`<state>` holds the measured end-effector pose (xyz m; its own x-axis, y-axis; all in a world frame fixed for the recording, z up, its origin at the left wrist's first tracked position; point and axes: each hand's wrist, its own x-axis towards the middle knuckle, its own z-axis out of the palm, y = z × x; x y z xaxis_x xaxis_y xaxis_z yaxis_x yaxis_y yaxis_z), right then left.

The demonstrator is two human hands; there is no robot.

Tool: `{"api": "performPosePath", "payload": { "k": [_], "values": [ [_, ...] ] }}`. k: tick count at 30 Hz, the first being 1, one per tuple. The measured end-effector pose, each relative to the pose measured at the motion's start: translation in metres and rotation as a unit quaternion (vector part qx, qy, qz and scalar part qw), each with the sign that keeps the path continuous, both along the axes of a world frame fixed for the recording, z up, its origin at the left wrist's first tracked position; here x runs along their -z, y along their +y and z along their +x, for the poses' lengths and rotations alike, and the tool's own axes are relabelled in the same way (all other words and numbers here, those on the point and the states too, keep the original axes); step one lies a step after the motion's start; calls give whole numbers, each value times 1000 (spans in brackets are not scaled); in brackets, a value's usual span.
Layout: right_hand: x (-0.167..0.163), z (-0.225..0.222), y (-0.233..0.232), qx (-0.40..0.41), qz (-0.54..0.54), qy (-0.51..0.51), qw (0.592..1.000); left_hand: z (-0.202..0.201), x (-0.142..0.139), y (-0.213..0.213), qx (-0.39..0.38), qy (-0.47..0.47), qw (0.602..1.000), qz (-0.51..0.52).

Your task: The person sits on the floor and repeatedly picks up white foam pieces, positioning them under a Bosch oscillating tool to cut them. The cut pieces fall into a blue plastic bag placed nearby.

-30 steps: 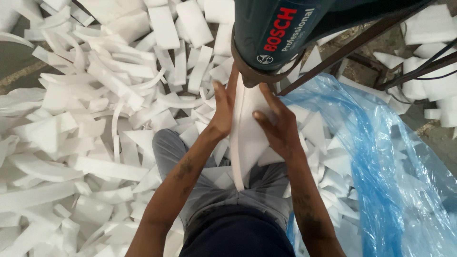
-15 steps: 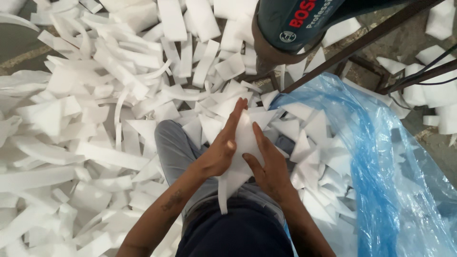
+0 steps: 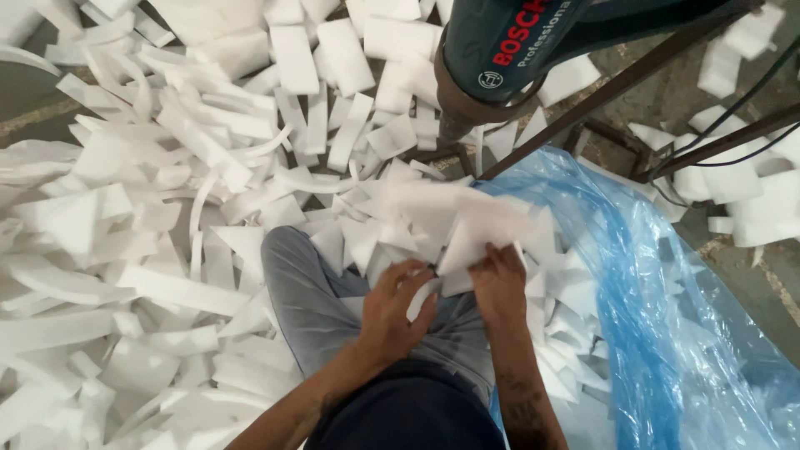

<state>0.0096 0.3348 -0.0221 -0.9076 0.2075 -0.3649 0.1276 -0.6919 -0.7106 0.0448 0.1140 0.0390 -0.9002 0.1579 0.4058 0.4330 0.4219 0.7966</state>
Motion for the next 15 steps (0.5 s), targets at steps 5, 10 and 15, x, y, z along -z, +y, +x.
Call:
{"api": "performPosePath", "payload": {
  "k": [5,10,15],
  "values": [
    [28,16,-21,-35,-212,-84,973,-10,52,13,28,-356,911,206],
    [20,37,-56,-155,-194,-79,965,-32,92,17,-52,-400,819,407],
    [1,54,-52,-236,101,-137,957,-58,102,-19,-72,-321,876,351]
  ]
}}
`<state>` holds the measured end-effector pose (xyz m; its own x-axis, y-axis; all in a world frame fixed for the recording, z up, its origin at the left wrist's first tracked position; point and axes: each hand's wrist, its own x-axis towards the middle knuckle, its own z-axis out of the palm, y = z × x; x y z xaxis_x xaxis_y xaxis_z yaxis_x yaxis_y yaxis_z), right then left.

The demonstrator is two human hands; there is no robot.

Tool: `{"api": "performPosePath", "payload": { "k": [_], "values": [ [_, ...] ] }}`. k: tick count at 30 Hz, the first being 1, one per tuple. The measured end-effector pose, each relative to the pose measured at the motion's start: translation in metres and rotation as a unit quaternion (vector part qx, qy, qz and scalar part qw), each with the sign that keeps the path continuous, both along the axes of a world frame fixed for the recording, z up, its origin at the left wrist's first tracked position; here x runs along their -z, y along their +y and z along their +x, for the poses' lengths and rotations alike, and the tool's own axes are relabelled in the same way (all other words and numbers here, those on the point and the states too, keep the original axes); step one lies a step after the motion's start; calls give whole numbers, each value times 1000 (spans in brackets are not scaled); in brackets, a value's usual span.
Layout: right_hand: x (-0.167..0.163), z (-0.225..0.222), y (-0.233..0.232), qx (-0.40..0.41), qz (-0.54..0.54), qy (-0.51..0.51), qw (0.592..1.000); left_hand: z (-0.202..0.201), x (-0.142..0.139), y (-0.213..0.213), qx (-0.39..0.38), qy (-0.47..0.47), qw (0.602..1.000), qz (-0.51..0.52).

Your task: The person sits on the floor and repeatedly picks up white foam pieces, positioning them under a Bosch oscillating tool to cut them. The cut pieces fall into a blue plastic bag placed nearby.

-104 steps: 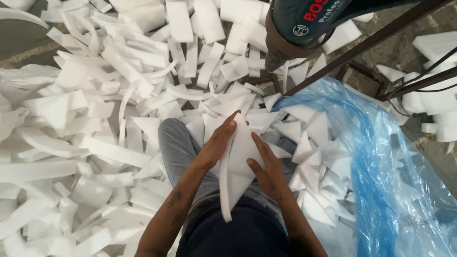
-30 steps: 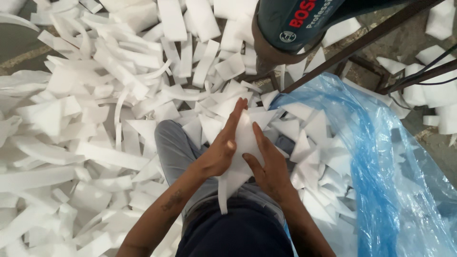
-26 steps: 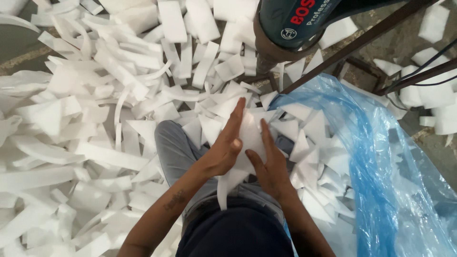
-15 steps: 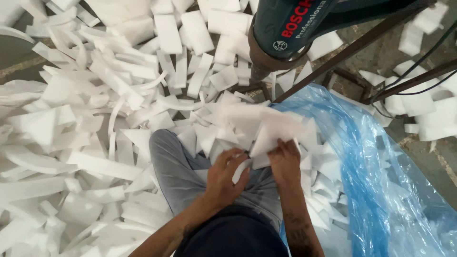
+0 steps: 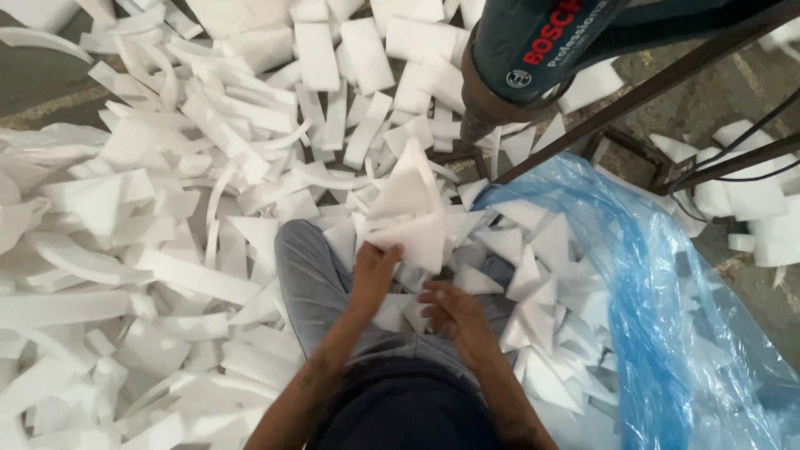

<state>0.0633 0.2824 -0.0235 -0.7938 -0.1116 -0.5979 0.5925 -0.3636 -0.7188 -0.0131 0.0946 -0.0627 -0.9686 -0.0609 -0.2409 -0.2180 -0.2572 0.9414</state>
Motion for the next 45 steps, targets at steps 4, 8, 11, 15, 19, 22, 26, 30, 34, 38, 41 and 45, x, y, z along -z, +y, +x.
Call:
{"api": "performPosePath", "payload": {
  "k": [4,8,11,15,19,22,26,30,34,38,41,45],
  "values": [
    [-14,-11,7,92,299,319,895,1,-21,-28,119,-23,992,-28],
    [-33,-28,8,121,292,402,859,11,-54,-29,261,-18,955,-142],
    [-44,-35,3,125,303,427,843,15,-74,-17,299,11,947,-112],
    [-48,-34,-4,131,323,418,839,18,-95,-4,176,45,976,-120],
    [-47,-27,-7,142,277,394,865,27,-119,-1,169,93,967,-164],
    [-47,-23,-10,125,302,385,863,32,-138,1,204,116,958,-168],
    [-50,-25,-13,116,216,401,883,28,-156,0,238,151,947,-152],
    [-53,-28,-13,110,208,406,883,23,-164,-3,267,145,937,-174],
    [-56,-30,-14,111,190,404,888,21,-169,-5,279,157,929,-186],
    [-64,-34,-16,104,224,392,886,20,-170,-4,292,144,919,-222],
    [-74,-36,-18,104,242,384,885,20,-168,-2,283,165,917,-226],
    [-84,-37,-22,105,291,352,883,20,-163,0,262,199,921,-211]
  ]
}}
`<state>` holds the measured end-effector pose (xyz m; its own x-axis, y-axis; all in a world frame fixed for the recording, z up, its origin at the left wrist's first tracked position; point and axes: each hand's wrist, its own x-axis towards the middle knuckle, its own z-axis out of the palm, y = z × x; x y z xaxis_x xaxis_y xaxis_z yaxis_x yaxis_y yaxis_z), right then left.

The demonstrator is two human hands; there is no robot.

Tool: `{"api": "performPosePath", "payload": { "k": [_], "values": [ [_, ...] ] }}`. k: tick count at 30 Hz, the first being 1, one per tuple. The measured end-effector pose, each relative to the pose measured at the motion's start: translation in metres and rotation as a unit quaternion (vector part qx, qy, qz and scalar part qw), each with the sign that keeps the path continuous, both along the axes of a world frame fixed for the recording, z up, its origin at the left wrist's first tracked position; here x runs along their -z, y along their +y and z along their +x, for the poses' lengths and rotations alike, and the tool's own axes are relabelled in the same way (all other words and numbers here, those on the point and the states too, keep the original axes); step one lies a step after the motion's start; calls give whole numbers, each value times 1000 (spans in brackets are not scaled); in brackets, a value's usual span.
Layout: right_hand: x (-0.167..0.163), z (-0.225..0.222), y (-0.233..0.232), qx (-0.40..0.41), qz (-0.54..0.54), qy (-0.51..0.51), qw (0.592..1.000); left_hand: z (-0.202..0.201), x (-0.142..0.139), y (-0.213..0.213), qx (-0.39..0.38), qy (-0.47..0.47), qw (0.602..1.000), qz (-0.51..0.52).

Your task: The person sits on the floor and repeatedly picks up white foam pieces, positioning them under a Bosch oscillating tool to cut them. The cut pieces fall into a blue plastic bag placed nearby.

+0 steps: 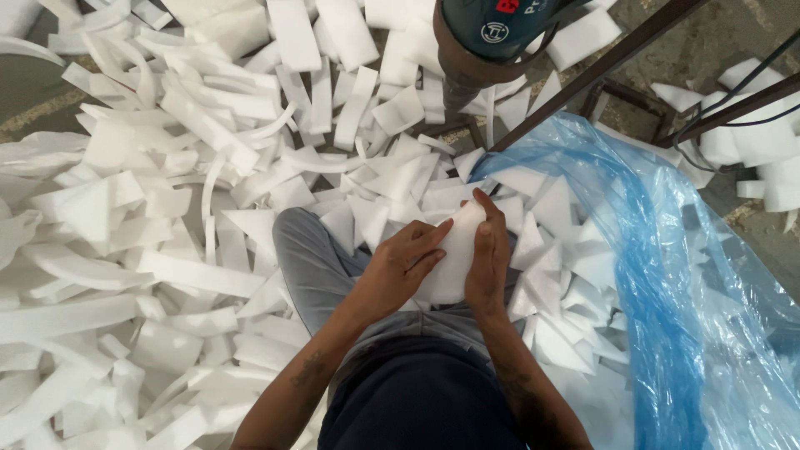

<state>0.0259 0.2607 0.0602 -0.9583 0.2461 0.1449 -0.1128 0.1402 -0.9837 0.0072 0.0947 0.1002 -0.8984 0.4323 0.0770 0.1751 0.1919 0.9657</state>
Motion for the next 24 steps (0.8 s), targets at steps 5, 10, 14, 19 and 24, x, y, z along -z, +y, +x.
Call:
{"api": "performPosePath", "payload": {
  "k": [5,10,14,19,24],
  "values": [
    [0,-7,-3,1,-60,-36,998,-5,5,1,-17,12,1000,-15],
    [6,-26,0,-59,-224,-66,971,-16,4,0,-33,-14,999,-31],
    [5,-46,0,-65,-274,-93,955,-33,0,-4,-40,31,999,-20],
    [-4,-86,-2,-106,-345,-51,931,-66,-11,-8,-49,33,998,-3],
    [-17,-129,-6,-206,-388,8,898,-101,-28,-13,-64,43,997,-4]
  ]
}}
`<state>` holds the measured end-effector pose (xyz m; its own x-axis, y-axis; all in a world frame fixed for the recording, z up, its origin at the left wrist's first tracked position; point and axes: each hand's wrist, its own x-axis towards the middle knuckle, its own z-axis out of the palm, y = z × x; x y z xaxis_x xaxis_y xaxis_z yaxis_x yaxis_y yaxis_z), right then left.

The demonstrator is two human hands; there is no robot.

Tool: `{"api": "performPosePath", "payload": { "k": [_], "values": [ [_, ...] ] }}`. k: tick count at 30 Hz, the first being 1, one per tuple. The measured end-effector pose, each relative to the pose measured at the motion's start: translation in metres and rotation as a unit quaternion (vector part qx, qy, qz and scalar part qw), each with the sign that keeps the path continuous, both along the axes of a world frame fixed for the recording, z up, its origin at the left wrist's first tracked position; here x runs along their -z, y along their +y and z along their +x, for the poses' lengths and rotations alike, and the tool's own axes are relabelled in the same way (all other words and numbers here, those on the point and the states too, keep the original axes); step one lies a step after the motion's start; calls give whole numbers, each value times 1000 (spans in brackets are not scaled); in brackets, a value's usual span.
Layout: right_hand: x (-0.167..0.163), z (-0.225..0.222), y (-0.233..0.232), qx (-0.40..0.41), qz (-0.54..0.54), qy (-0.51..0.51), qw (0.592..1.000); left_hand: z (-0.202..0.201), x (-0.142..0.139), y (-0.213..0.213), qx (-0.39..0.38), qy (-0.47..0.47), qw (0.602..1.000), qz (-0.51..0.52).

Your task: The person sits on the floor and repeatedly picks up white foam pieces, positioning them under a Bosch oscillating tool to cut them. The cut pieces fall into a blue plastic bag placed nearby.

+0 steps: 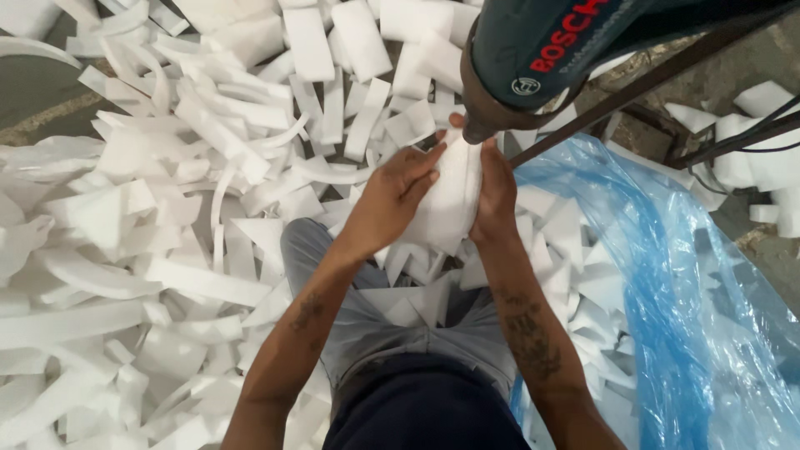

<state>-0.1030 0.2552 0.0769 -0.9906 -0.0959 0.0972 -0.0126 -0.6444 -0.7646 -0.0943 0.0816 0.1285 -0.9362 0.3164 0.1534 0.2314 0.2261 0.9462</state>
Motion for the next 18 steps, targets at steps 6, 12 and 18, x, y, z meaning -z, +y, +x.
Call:
{"api": "performPosePath", "payload": {
  "k": [6,12,18],
  "values": [
    [2,-27,2,8,23,59,998,-18,-8,-2,-19,22,999,-21],
    [41,8,9,63,111,38,991,22,17,14,-31,161,986,-33],
    [61,77,7,124,197,62,971,83,38,23,-7,150,987,-58]
  ]
}}
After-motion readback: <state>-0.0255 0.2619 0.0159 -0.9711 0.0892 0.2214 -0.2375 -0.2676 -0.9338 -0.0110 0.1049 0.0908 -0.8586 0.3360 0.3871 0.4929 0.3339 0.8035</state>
